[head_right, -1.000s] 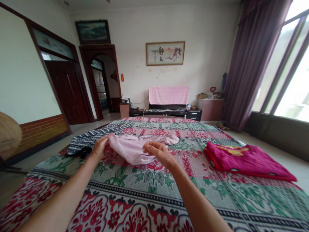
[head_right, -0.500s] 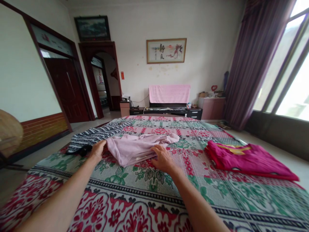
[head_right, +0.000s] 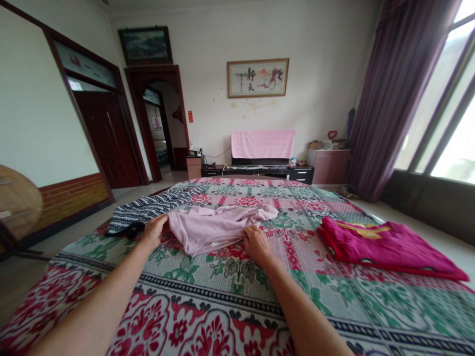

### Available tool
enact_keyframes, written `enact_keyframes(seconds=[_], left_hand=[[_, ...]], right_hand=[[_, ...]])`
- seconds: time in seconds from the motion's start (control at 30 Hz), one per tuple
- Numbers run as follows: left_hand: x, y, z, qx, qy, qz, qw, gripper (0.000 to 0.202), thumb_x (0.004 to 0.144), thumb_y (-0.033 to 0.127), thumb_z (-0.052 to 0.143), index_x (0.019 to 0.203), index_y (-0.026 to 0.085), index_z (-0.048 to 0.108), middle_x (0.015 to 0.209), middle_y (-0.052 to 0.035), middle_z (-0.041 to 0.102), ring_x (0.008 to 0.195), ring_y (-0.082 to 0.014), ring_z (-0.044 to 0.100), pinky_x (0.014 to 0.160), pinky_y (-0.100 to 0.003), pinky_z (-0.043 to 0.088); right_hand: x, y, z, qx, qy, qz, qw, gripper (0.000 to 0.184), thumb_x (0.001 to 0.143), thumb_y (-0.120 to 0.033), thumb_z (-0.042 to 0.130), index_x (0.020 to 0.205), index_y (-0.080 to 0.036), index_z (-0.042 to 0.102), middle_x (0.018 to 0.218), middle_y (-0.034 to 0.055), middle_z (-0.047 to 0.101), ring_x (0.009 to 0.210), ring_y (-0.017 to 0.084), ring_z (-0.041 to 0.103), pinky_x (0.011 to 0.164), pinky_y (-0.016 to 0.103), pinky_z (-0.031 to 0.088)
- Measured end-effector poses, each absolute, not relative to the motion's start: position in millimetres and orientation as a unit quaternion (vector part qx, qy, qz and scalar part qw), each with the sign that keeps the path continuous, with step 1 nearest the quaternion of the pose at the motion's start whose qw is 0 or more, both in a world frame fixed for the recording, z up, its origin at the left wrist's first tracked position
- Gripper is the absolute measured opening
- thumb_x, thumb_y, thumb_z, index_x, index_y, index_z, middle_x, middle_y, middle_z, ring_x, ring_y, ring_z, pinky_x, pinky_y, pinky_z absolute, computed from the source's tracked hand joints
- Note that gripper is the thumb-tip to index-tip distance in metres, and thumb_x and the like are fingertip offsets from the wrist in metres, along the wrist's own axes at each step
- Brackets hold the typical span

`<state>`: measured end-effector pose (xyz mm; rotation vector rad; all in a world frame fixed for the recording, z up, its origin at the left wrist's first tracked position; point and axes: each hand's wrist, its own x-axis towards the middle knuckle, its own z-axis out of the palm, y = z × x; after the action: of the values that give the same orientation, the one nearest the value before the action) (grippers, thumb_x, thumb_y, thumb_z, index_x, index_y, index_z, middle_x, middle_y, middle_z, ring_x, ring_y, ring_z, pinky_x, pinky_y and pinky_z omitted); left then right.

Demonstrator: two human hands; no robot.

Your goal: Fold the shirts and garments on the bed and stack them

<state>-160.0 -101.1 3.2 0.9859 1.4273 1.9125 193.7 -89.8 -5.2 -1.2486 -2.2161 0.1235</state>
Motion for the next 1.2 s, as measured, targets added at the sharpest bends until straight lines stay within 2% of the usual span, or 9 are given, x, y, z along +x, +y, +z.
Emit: enact_keyframes(seconds=[0.13,0.23,0.4,0.57,0.73,0.83,1.0,1.07,1.2], left_hand=[[-157.9,-102.8,4.5,0.343,0.515,0.712,0.331,0.03,0.051,0.031,0.067,0.075,0.014,0.068,0.063,0.0006,0.065,0.058,-0.0141,0.058,0.055,-0.025,0.045],[-157.1,-103.0,5.2,0.34,0.513,0.712,0.339,0.03,0.05,0.03,0.068,0.075,0.014,0.068,0.063,0.0015,0.065,0.056,-0.0133,0.057,0.055,-0.025,0.045],[-153.7,-103.3,11.5,0.356,0.504,0.703,0.355,0.025,0.051,0.029,0.067,0.072,0.015,0.065,0.059,0.0042,0.06,0.049,-0.0107,0.053,0.049,-0.022,0.042],[-139.0,-110.2,41.2,0.383,0.46,0.708,0.374,0.021,0.053,0.029,0.068,0.067,0.016,0.06,0.059,0.004,0.059,0.052,-0.0107,0.053,0.047,-0.02,0.04],[-124.9,-122.2,77.5,0.42,0.416,0.718,0.368,0.029,0.056,0.038,0.069,0.073,0.016,0.061,0.053,0.0057,0.051,0.047,-0.009,0.045,0.044,-0.02,0.033],[-119.4,-126.2,83.6,0.485,0.475,0.668,0.305,0.03,0.06,0.042,0.068,0.072,0.015,0.066,0.051,0.0036,0.053,0.049,-0.011,0.046,0.048,-0.022,0.033],[-109.5,-125.0,75.2,0.618,0.582,0.508,0.147,0.022,0.063,0.037,0.061,0.06,0.017,0.069,0.056,0.0017,0.06,0.06,-0.0151,0.051,0.055,-0.023,0.034],[-105.3,-124.6,73.1,0.648,0.595,0.459,0.124,0.023,0.065,0.037,0.057,0.062,0.017,0.07,0.057,0.0015,0.061,0.061,-0.0155,0.052,0.057,-0.024,0.035],[-95.7,-128.4,74.7,0.674,0.602,0.412,0.12,0.026,0.069,0.036,0.053,0.061,0.015,0.067,0.056,0.0013,0.058,0.059,-0.0137,0.049,0.055,-0.023,0.033]], right_hand=[[196.1,-87.7,-6.1,-0.489,-0.818,0.046,0.301,0.029,0.076,-0.007,0.044,0.093,-0.013,0.066,0.098,0.0117,0.063,0.092,0.02,0.058,0.085,0.028,0.042],[199.7,-83.1,-7.6,-0.5,-0.799,0.054,0.331,0.027,0.078,-0.011,0.042,0.091,-0.016,0.066,0.094,0.0094,0.065,0.089,0.019,0.06,0.083,0.028,0.043],[212.5,-77.1,2.2,-0.536,-0.711,0.065,0.45,0.031,0.081,-0.022,0.038,0.097,-0.021,0.064,0.085,0.0055,0.067,0.078,0.02,0.061,0.073,0.028,0.044],[226.9,-80.5,33.5,-0.536,-0.632,0.088,0.552,0.038,0.081,-0.031,0.036,0.101,-0.016,0.065,0.065,0.0027,0.06,0.058,0.016,0.051,0.059,0.027,0.039],[238.8,-87.4,63.6,-0.531,-0.544,0.079,0.645,0.038,0.079,-0.035,0.039,0.098,-0.015,0.067,0.061,0.0006,0.056,0.055,0.014,0.047,0.055,0.024,0.036],[251.2,-84.6,66.5,-0.579,-0.516,0.065,0.628,0.039,0.077,-0.032,0.04,0.098,-0.016,0.069,0.065,0.0026,0.06,0.058,0.016,0.05,0.057,0.026,0.037],[260.6,-72.1,47.1,-0.667,-0.567,0.096,0.474,0.03,0.067,-0.025,0.05,0.087,-0.018,0.072,0.068,0.0046,0.066,0.063,0.019,0.057,0.061,0.029,0.042],[250.1,-73.6,40.8,-0.631,-0.611,0.074,0.472,0.029,0.068,-0.025,0.052,0.089,-0.019,0.07,0.079,0.0057,0.068,0.071,0.019,0.061,0.066,0.03,0.045],[207.3,-94.4,37.3,-0.454,-0.749,0.06,0.479,0.028,0.078,-0.031,0.049,0.098,-0.02,0.065,0.095,0.0069,0.067,0.086,0.02,0.062,0.078,0.033,0.048]])
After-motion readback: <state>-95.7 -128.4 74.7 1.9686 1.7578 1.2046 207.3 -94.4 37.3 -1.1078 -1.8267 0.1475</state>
